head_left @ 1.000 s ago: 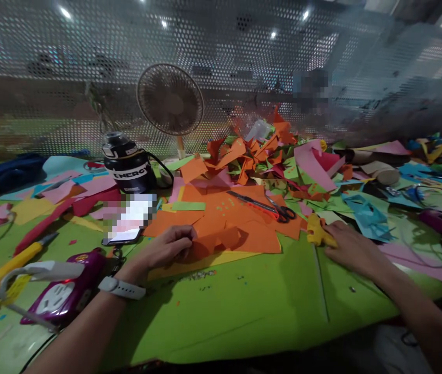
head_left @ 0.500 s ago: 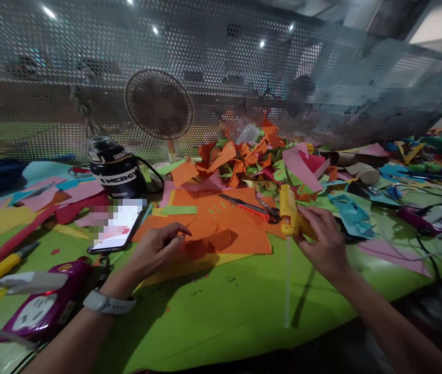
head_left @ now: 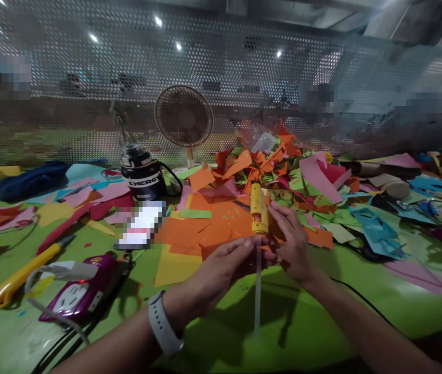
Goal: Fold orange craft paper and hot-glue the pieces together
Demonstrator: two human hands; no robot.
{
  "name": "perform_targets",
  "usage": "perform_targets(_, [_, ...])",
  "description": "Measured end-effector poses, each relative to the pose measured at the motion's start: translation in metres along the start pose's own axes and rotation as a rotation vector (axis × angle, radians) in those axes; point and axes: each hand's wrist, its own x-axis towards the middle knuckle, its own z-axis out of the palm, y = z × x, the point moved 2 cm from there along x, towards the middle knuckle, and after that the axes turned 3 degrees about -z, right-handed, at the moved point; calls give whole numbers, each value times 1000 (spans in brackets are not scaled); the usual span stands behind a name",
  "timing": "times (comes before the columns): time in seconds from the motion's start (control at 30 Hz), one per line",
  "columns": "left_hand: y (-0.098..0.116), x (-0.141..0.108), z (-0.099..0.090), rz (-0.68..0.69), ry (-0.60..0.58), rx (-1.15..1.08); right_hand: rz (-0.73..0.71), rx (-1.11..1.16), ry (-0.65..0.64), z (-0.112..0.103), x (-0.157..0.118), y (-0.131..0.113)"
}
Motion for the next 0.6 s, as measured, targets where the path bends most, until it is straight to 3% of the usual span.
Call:
perform_targets(0.17, [-13,10,9,-41,123,-255,62,57,57,6,-8,3])
perform_targets(0.33, [-15,9,20,64,198,-328,57,58,80,4,-8,-1])
perform_targets(0.6, [-16,11,25,102,299,-372,-15,-19,92,3,-9,-3])
